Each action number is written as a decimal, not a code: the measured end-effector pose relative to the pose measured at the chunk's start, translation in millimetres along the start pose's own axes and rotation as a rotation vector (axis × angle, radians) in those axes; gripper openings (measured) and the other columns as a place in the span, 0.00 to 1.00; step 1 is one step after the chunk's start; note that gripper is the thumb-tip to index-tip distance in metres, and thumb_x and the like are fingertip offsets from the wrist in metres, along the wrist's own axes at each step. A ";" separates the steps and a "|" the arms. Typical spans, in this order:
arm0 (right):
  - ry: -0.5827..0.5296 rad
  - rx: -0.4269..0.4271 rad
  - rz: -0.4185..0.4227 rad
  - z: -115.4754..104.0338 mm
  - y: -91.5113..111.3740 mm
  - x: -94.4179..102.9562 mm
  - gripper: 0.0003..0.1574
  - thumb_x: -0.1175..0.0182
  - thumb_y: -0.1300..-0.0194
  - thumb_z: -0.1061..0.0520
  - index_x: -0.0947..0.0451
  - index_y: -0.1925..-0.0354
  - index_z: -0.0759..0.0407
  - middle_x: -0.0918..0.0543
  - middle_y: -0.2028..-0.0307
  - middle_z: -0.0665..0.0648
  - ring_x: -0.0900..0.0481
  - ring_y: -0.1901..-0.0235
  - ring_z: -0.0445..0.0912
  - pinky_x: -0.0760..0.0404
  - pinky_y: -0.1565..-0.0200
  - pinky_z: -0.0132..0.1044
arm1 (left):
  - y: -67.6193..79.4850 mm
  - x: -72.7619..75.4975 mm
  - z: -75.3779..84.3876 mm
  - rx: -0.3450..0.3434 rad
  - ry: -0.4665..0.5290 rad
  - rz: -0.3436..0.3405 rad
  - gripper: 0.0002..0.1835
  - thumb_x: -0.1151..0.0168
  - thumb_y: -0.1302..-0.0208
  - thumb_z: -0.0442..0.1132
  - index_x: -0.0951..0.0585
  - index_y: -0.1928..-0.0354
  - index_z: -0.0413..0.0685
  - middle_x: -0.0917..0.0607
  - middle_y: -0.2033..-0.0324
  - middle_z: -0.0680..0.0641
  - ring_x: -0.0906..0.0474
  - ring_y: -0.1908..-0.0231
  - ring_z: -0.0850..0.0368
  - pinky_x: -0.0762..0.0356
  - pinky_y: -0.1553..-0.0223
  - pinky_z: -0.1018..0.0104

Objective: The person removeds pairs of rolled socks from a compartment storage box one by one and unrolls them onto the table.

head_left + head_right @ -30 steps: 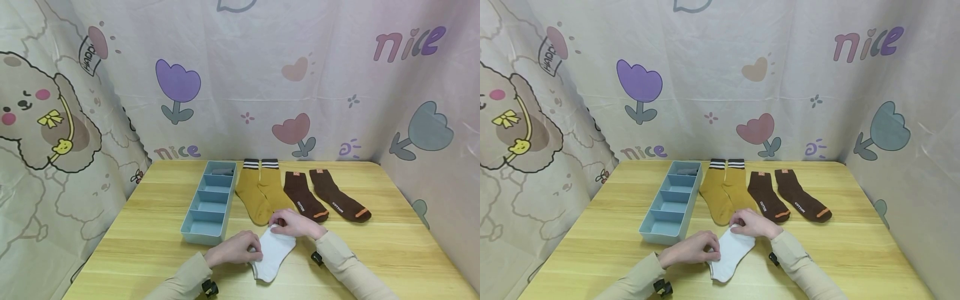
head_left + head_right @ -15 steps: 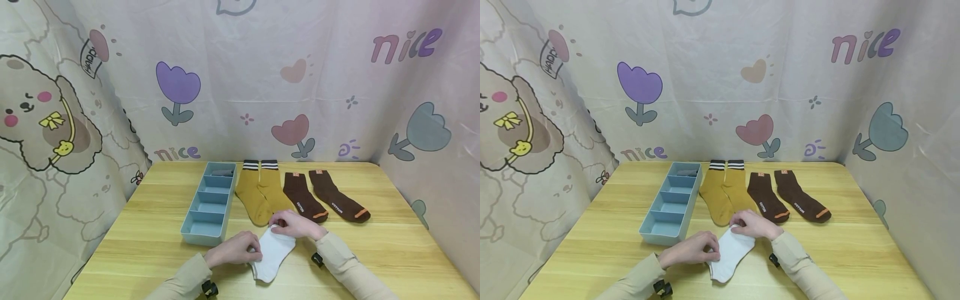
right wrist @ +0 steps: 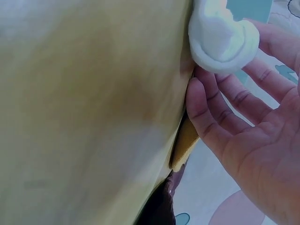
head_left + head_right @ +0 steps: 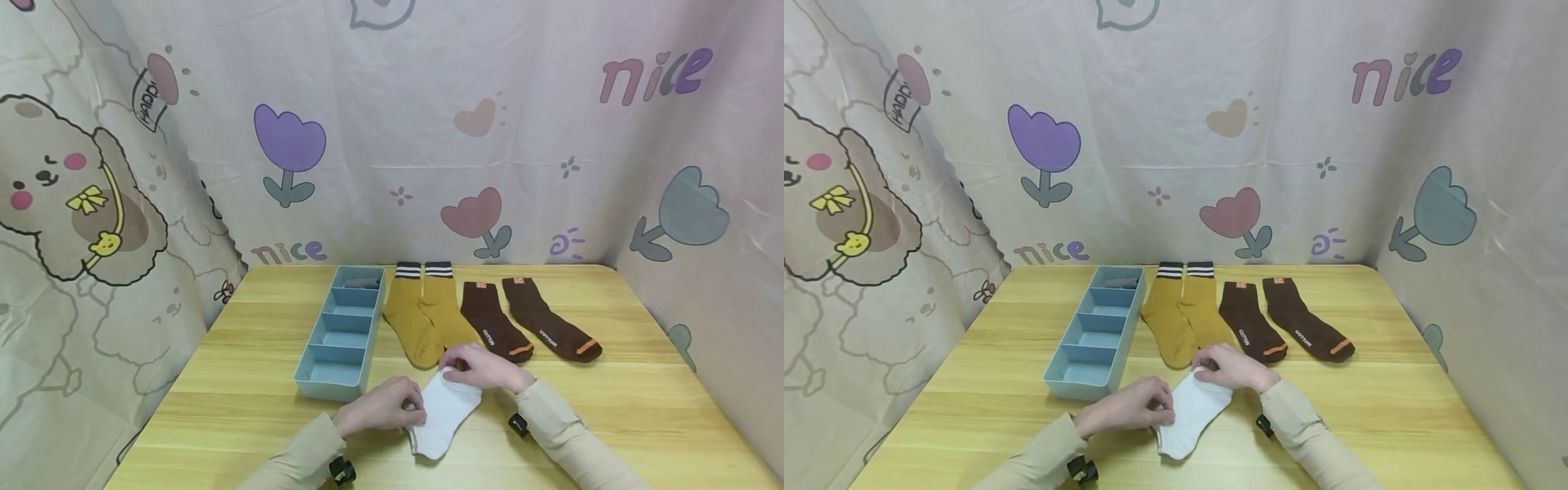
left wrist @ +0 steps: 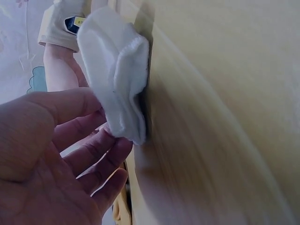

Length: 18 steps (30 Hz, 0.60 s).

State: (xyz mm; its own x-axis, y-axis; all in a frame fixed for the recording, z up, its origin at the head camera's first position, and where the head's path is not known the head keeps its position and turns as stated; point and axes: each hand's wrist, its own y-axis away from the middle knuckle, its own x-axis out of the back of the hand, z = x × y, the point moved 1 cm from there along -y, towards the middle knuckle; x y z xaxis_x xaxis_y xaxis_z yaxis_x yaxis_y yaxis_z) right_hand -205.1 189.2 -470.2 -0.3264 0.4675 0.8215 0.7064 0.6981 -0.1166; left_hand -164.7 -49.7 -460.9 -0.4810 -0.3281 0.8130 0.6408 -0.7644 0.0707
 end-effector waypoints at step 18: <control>0.026 -0.008 0.037 4.7 14.1 4.1 0.11 0.43 0.37 0.67 0.17 0.62 0.57 0.15 0.65 0.51 0.26 0.66 0.35 0.23 0.61 0.30 | 0.2 -0.3 -9.4 0.099 -0.095 0.199 0.10 0.25 0.46 0.40 0.14 0.64 0.45 0.15 0.66 0.51 0.25 0.64 0.63 0.25 0.58 0.71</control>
State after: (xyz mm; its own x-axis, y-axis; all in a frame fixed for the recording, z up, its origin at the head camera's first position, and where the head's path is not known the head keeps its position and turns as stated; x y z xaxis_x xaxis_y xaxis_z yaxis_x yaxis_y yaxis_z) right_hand -199.4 203.5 -471.1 -0.2840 0.4785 0.8309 0.7228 0.6762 -0.1424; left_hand -170.0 -55.0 -466.6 -0.2835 -0.4095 0.8672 0.7750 -0.6304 -0.0443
